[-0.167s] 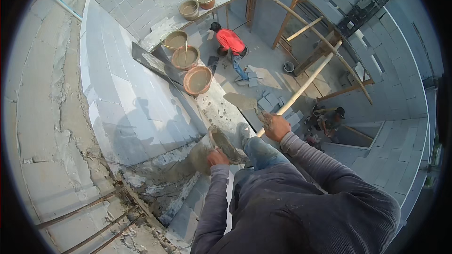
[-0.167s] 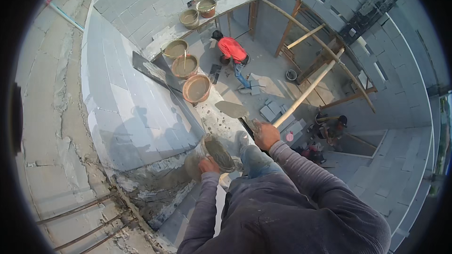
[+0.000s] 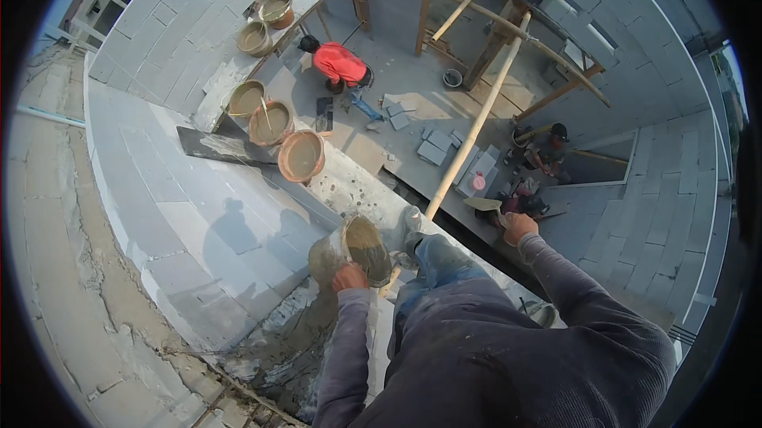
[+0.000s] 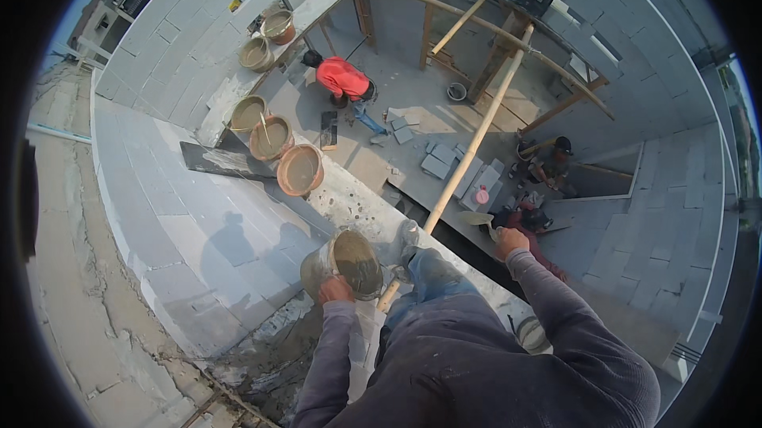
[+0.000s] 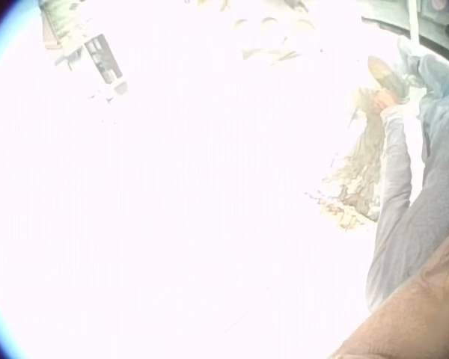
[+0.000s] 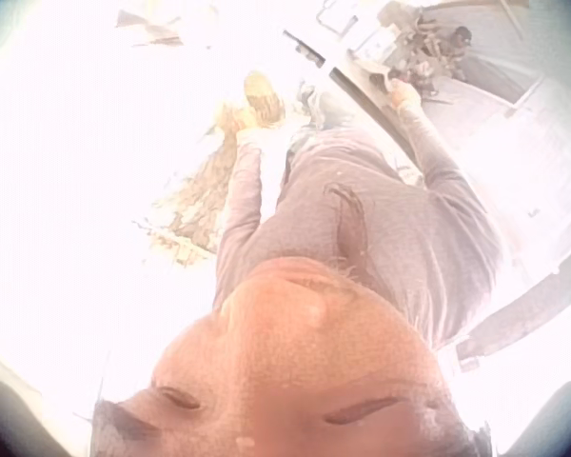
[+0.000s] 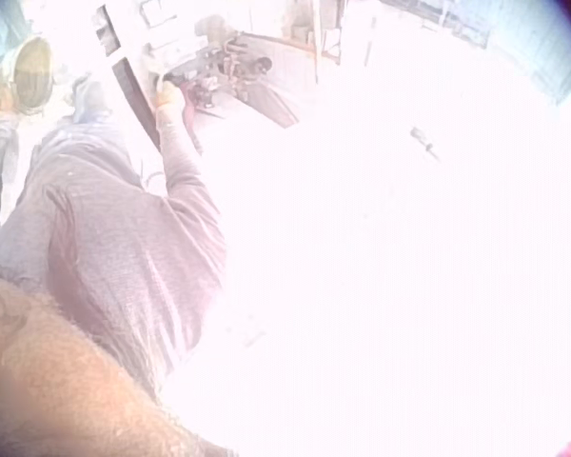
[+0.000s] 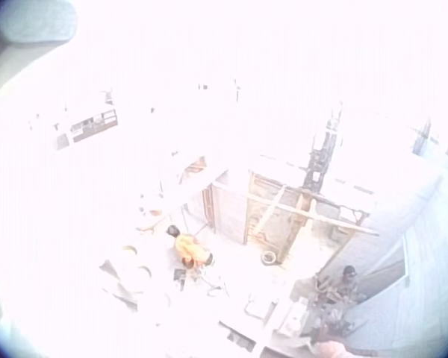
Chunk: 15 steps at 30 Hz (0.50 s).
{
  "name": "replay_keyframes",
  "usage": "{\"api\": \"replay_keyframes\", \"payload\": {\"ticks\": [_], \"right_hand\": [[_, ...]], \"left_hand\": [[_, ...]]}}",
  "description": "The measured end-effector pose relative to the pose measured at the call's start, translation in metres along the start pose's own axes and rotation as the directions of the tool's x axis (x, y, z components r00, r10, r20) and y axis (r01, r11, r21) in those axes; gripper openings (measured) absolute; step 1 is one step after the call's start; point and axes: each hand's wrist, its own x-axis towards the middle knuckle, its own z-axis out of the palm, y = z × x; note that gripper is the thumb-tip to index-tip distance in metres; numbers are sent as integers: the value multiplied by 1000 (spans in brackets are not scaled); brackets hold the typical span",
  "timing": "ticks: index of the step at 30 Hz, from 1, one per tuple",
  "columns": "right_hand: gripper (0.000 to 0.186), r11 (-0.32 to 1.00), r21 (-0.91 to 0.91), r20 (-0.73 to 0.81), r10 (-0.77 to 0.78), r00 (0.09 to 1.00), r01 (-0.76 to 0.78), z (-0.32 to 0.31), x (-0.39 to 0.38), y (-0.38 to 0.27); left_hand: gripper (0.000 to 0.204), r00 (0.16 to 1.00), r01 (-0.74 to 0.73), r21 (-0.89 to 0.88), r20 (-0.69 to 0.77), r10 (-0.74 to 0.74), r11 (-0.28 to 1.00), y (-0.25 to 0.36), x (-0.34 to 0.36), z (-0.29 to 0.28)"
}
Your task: Apply mortar to the side of a concrete block wall using a trowel.
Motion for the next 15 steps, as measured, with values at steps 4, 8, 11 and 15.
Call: {"api": "replay_keyframes", "payload": {"ticks": [4,8,11,15], "right_hand": [[38,943,15,142,328,934,-333,63,-22,106],[42,842,124,392,444,806,-524,155,-50,157],[31,998,-12,546,54,836,-57,219,-54,139],[23,504,547,606,311,732,-668,232,-79,64]], "left_hand": [[29,984,-171,162,-12,176,972,-5,58,-36],[28,910,-410,113,-22,415,905,31,117,-72],[29,787,-615,107,145,600,781,74,145,-81],[29,747,-485,-415,260,611,770,136,170,-50]]}}
